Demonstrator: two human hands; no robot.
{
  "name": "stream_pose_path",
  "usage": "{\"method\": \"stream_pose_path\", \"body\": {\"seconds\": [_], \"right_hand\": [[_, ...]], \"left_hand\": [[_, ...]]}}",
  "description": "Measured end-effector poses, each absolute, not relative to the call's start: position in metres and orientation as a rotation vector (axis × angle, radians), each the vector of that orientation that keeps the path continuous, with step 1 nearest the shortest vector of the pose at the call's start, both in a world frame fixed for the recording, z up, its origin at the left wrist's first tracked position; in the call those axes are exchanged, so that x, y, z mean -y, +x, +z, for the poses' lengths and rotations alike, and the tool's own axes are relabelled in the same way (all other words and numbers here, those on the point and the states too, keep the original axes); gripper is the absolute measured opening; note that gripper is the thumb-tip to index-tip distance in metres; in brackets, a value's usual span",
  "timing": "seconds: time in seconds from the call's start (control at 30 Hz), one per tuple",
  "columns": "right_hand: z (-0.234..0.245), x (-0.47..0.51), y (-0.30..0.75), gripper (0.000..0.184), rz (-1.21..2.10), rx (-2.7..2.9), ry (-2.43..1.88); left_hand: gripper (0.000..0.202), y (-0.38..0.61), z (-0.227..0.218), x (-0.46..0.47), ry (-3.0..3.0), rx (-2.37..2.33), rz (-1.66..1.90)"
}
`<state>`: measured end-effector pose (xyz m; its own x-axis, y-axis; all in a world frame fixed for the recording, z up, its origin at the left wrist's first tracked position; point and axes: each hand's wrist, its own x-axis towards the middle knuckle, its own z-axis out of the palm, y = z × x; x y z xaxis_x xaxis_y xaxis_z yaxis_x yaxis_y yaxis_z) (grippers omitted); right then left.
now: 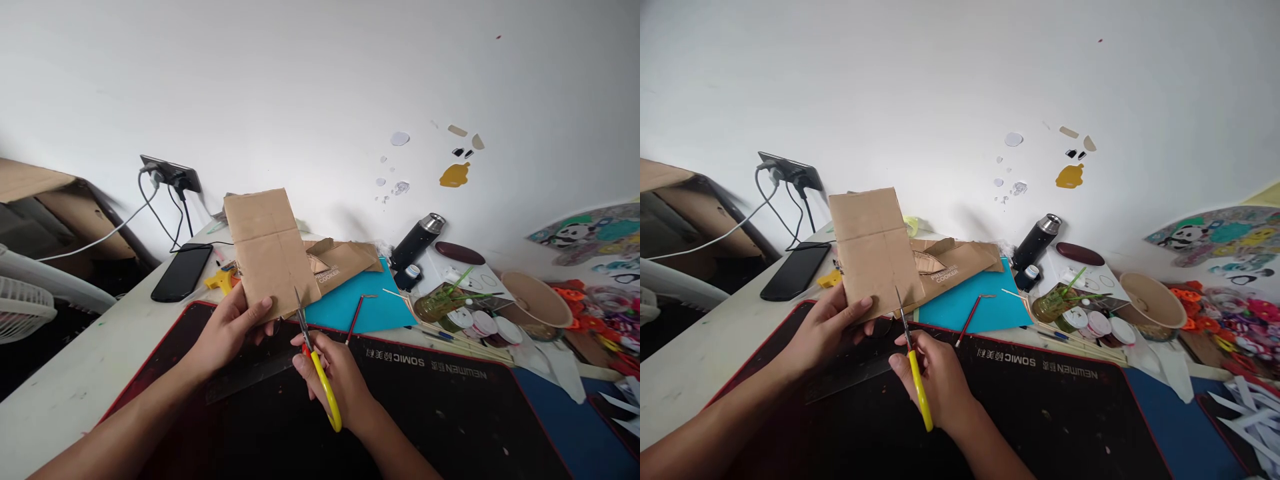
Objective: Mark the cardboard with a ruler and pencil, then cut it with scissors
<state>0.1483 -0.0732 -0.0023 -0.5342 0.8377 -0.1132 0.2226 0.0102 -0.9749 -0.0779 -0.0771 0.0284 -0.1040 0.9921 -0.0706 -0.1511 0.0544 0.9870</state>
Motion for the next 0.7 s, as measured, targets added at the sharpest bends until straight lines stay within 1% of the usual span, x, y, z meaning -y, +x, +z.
{"method": "stream_pose_path", "body": {"seconds": [0.43, 0.7], "right_hand": [[-0.0013, 0.0743, 0.1496, 0.042, 1.53, 1.817, -1.098], [-0.0032, 0.0738, 0.1486, 0.036, 1.496, 1.809, -1.104]], "left_hand": [[0.04, -0.0784, 0.0308, 0.0776, 1.033, -1.188, 1.285], [0.042, -0.0764, 0.025, 0.0777, 1.022, -1.163, 1.296]]}}
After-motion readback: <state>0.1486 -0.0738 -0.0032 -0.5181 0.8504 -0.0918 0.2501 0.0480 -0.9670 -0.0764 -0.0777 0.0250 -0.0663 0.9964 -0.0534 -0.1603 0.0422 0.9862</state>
